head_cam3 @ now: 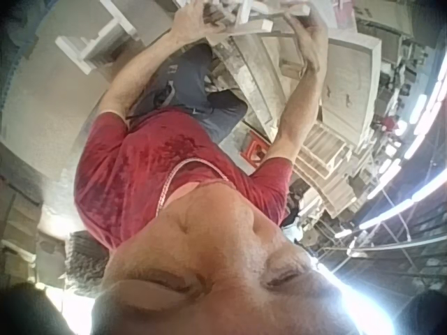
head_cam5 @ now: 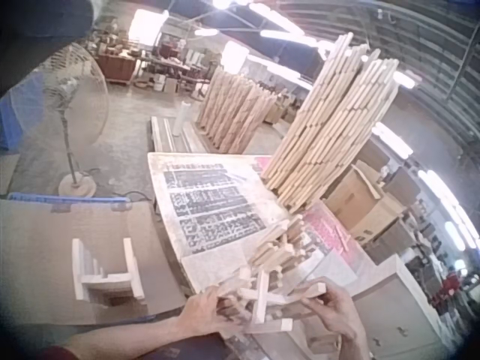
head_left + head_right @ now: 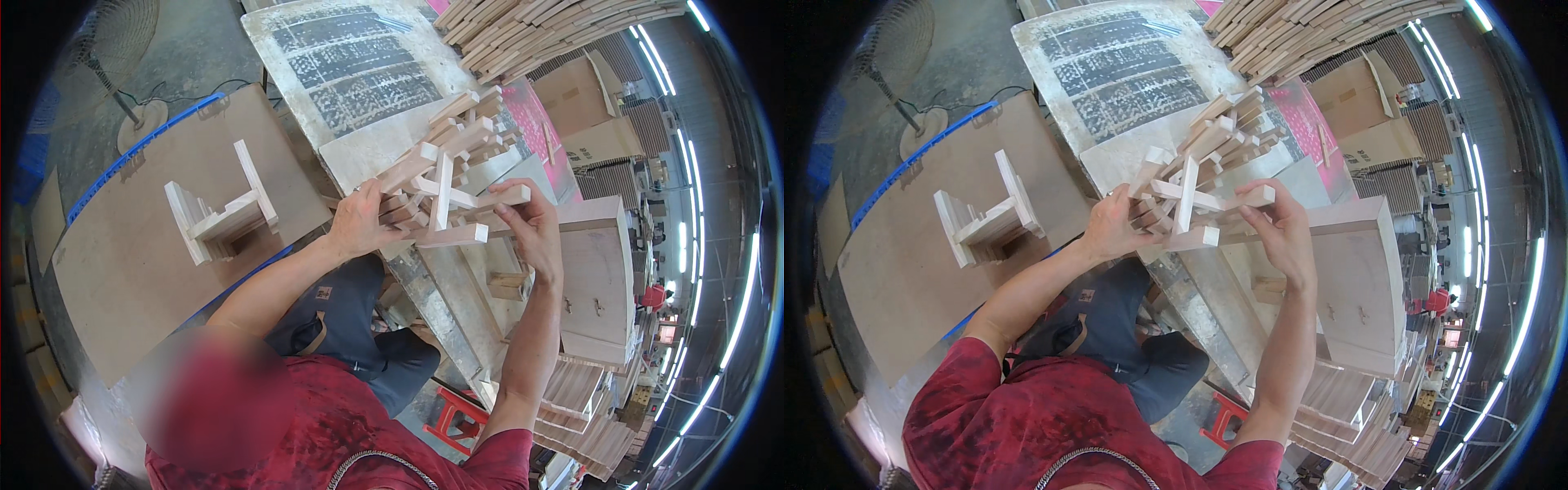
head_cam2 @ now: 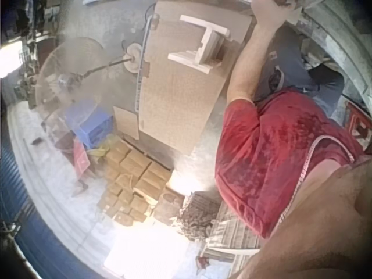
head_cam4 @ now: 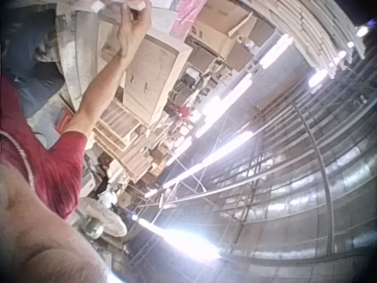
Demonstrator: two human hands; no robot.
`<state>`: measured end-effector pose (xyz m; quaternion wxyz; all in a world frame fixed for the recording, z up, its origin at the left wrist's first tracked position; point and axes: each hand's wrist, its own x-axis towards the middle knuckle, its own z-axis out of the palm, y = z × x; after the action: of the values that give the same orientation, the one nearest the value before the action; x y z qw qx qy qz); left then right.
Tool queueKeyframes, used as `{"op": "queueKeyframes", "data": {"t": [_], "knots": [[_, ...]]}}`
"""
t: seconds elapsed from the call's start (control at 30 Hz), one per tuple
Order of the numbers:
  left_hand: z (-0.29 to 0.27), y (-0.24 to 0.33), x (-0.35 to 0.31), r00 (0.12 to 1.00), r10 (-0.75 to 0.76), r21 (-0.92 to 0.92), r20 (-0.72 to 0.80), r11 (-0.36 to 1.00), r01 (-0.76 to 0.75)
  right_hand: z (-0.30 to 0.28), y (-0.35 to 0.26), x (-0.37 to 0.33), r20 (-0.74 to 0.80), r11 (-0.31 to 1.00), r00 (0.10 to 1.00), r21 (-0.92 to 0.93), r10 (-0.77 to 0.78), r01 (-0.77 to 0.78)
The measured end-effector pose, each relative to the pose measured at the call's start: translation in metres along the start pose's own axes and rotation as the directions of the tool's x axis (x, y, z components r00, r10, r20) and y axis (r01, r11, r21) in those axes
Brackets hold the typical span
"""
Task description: Manually interlocking pre-cut wooden pieces to assemble structural supports for furniture.
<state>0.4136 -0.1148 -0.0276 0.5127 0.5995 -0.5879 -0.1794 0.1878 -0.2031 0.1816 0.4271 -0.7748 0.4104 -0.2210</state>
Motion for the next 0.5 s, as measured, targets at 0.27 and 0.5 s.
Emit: {"op": "queueKeyframes", "data": {"t": [0.27, 0.5], "knots": [[-0.005, 0.006, 0.0, 1.0, -0.004, -0.019, 0.0, 1.0, 0.004, 0.006, -0.035, 0.013, 0.009, 0.978, 0.999, -0.201, -0.053, 0.053], [-0.003, 0.006, -0.001, 1.0, -0.007, -0.034, 0.01, 0.999, 0.007, -0.007, -0.017, 0.012, 0.021, 0.988, 1.0, -0.153, 0.004, 0.0]]}}
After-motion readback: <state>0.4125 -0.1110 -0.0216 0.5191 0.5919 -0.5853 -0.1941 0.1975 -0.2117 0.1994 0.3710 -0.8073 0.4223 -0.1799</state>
